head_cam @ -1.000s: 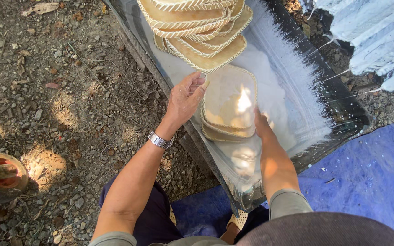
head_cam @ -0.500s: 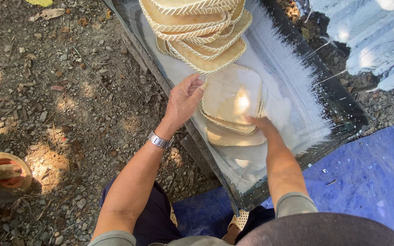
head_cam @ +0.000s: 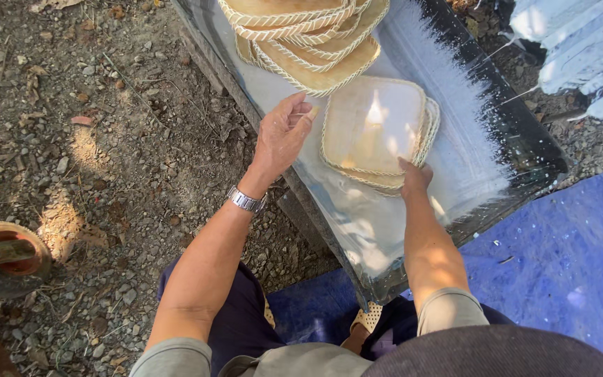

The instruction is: The person dips woven square baskets one by one into a tray of white liquid coating, turning each basket to ensure full coverage before stacking them.

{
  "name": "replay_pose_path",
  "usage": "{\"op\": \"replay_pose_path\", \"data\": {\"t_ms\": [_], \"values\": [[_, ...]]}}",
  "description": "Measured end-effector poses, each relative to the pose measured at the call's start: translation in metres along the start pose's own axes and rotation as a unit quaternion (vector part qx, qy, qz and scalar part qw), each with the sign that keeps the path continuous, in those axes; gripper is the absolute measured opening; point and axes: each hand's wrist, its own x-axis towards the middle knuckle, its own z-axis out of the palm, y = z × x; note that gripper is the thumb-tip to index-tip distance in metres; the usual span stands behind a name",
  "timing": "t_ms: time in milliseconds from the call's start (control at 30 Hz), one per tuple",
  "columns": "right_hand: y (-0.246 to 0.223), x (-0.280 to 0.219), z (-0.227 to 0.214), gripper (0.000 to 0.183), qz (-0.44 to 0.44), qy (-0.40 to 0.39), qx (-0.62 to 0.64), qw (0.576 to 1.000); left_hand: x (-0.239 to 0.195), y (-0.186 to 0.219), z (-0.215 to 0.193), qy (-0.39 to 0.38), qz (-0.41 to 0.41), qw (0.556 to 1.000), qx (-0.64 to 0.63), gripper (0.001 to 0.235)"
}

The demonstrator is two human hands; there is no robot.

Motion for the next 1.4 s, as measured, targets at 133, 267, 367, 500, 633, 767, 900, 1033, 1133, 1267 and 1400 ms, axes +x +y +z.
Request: {"op": "replay_pose_path", "data": {"t_ms": [133, 267, 367, 500, 633, 767, 900, 1033, 1133, 1267, 1400], "values": [[0.024, -0.025, 0.014, 0.05, 0.088, -0.017, -0.003, 0.996, -0.006, -0.02, 0.027, -0.039, 0.058, 0.996, 0.051, 0.053], [0.032, -0.034, 0.039, 0.05, 0.216, -0.047, -0.03, 0.975, -0.009, -0.063, 0.086, -0.156, 0.176, 0.944, 0.231, 0.055], [0.04, -0.041, 0.047, 0.05, 0.287, -0.012, 0.066, 0.956, 0.005, -0.114, 0.144, -0.407, -0.073, 0.819, 0.398, 0.065], [0.031, -0.06, 0.043, 0.055, 0.29, -0.044, 0.059, 0.954, 0.003, -0.176, 0.186, -0.399, -0.099, 0.829, 0.379, 0.065], [-0.01, -0.043, 0.007, 0.07, 0.292, -0.11, -0.215, 0.925, -0.003, -0.204, 0.2, -0.407, -0.169, 0.783, 0.44, 0.061], [-0.074, 0.015, -0.009, 0.084, 0.095, -0.004, -0.613, 0.785, 0.007, -0.202, 0.193, -0.417, -0.218, 0.777, 0.419, 0.073], [-0.081, 0.045, 0.002, 0.084, -0.06, -0.078, -0.621, 0.778, 0.009, -0.204, 0.189, -0.398, -0.222, 0.784, 0.421, 0.085], [-0.084, 0.055, 0.002, 0.081, 0.093, -0.147, -0.614, 0.77, 0.017, -0.221, 0.186, -0.329, -0.303, 0.776, 0.444, 0.092], [-0.094, 0.059, -0.02, 0.08, 0.224, -0.171, -0.51, 0.813, 0.031, -0.239, 0.184, -0.264, -0.318, 0.762, 0.498, 0.098], [-0.076, 0.053, -0.019, 0.077, 0.206, -0.152, -0.41, 0.875, 0.051, -0.25, 0.181, -0.37, -0.208, 0.701, 0.573, 0.066], [-0.029, 0.042, -0.007, 0.06, 0.198, -0.231, -0.068, 0.95, 0.045, -0.251, 0.175, -0.373, -0.185, 0.702, 0.578, 0.048]]}}
